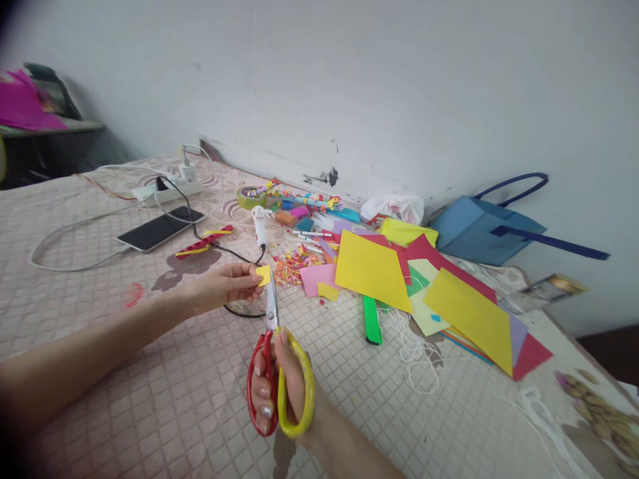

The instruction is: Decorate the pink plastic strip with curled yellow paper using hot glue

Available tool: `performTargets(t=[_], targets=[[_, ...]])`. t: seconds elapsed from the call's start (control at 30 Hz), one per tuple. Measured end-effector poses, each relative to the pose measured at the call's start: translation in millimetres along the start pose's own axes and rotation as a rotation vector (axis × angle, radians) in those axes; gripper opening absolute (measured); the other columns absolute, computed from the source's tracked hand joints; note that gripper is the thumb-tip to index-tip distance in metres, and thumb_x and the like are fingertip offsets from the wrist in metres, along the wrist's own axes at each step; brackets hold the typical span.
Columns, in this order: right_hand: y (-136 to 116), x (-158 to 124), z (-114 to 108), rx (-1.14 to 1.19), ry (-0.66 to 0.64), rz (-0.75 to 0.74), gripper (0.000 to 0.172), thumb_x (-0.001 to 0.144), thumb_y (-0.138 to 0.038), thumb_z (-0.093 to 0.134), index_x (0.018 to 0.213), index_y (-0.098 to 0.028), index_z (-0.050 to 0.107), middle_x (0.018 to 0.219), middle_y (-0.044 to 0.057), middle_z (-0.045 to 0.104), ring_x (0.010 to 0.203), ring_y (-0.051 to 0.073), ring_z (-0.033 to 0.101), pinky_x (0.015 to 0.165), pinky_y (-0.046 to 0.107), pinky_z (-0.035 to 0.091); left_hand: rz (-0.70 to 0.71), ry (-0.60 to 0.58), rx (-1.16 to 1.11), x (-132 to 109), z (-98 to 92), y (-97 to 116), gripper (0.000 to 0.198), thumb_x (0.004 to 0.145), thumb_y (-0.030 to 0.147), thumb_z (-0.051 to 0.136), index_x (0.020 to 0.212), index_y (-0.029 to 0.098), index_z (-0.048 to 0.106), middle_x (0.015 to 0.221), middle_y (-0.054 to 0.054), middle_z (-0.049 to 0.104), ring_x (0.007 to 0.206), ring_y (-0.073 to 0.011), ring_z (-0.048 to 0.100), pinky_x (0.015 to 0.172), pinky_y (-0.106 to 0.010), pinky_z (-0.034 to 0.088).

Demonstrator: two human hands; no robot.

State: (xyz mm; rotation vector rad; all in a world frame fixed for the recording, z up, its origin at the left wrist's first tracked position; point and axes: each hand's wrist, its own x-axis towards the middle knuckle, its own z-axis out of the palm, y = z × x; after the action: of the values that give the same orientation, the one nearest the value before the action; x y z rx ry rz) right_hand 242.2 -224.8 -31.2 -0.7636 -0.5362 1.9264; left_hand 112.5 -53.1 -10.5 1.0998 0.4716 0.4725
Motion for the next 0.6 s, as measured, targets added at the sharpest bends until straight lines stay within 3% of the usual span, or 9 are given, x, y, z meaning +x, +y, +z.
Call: performTargets(t=[0.33,0.6], targets=[[-2.5,2.6,2.6,0.047,-0.043,0.001,0.063,0.076,-0.075,0.025,0.069,-0.017,0.048,0.046,-0.006,0.039,0.032,0.005,0.032,0.029,0.016,0.032,-0.022,0.009,0.017,-1.6,4.7,-3.8,0.022,0.072,0.028,0.070,0.073,0.012,0.054,0.068,-0.001,0.064,0.059,-0.0069,0.057,0.059,-0.020,0.045],[-1.7,1.8,2.2,0.027,-0.003,0.018,0.059,0.075,-0.075,0.028,0.070,-0.018,0.044,0.046,-0.008,0.037,0.030,0.004,0.030,0.029,0.016,0.035,-0.014,-0.012,0.027,-2.4,4.7,-1.2,0.023,0.072,0.029,0.070,0.073,0.013,0.053,0.067,0.000,0.063,0.058,-0.0068,0.057,0.059,-0.019,0.045]])
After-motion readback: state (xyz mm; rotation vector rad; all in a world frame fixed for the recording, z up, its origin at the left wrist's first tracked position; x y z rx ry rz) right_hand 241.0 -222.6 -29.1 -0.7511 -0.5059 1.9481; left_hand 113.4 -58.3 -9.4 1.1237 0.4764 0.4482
